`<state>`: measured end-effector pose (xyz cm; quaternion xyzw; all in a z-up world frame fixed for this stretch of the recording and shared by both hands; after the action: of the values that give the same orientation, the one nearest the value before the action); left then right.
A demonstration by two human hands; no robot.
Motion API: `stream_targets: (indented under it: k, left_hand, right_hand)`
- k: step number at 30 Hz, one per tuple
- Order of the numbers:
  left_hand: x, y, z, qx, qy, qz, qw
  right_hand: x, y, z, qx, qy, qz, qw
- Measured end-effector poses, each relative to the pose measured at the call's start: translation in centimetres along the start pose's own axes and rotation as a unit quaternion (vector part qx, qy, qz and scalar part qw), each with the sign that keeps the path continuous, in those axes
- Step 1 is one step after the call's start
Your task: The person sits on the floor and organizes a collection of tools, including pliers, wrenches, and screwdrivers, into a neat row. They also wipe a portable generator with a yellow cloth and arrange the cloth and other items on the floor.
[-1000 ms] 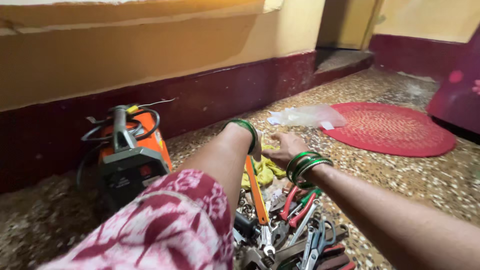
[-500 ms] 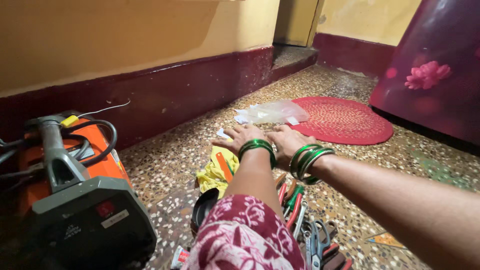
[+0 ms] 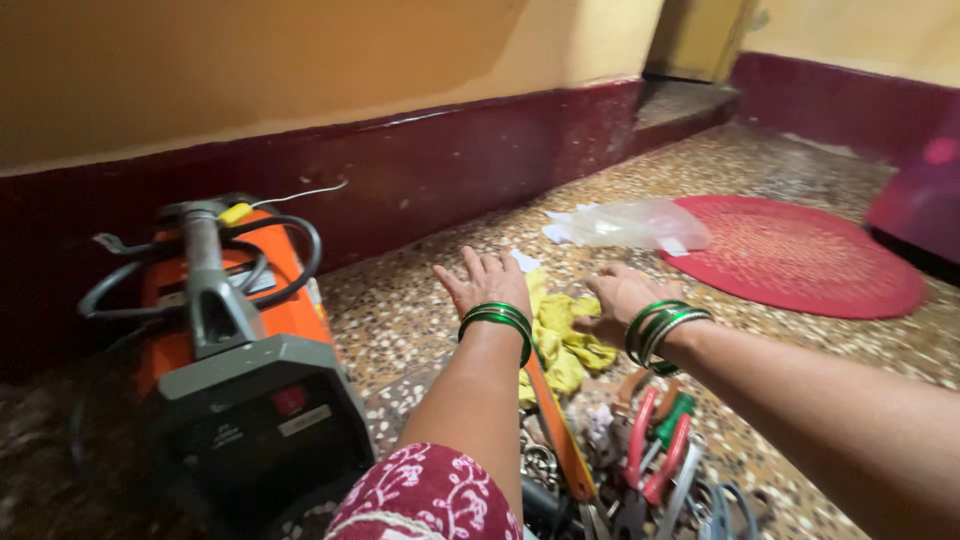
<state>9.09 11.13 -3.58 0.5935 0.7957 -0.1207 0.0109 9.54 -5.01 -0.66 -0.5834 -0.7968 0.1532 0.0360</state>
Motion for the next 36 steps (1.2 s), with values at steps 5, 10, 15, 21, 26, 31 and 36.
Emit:
stream_targets:
  k: [5,10,15,21,26,31,36]
  left_hand:
    - [0.9,-0.4,-1.7,0.022,-0.044,-0.003,0.999]
    - [0.0,0.3,-1.6,0.064,-0.030,-0.002,0.998]
    - [-0.9,1.4,-1.4,0.101,-0.009,-0.025,0.995]
    - [-2.5,2.6,0.0,0.163,-0.002,-0.047,0.985]
    - [-3.7,2.4,1.8,0.189,-0.016,-0.063,0.980]
    - [-3.1,1.5,1.8,0.196,0.005,-0.066,0.978]
    - [-1.9,2.4,1.2,0.176,-0.042,-0.076,0.981]
  right_hand:
    - [0.0,2.8,0.9,0.011,0.011,-0.037,0.999]
    - [-1.5,5.7,0.5,-0.020,-0.009,-0.079,0.997]
    - [-1.6,8.7,0.4,-0.006,-0.027,-0.110,0.994]
    - [-0.2,13.8,6.7,0.088,-0.012,-0.245,0.965]
    - [2.0,15.9,14.3,0.203,0.043,-0.320,0.924]
    - [3.1,15.0,12.2,0.197,0.139,-0.287,0.927]
    - [0.9,13.3,5.5,0.061,0.411,-0.173,0.893]
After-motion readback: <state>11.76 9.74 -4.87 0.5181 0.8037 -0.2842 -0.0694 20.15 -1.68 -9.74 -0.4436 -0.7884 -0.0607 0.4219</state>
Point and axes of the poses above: each hand's wrist, its own y-axis towards the middle knuckle, its own z-axis out of the palm, x = y × z, the point moved 9 cm from there along y, towards the middle knuckle, and after that the axes turned 12 degrees about x, right-handed, at the moved point
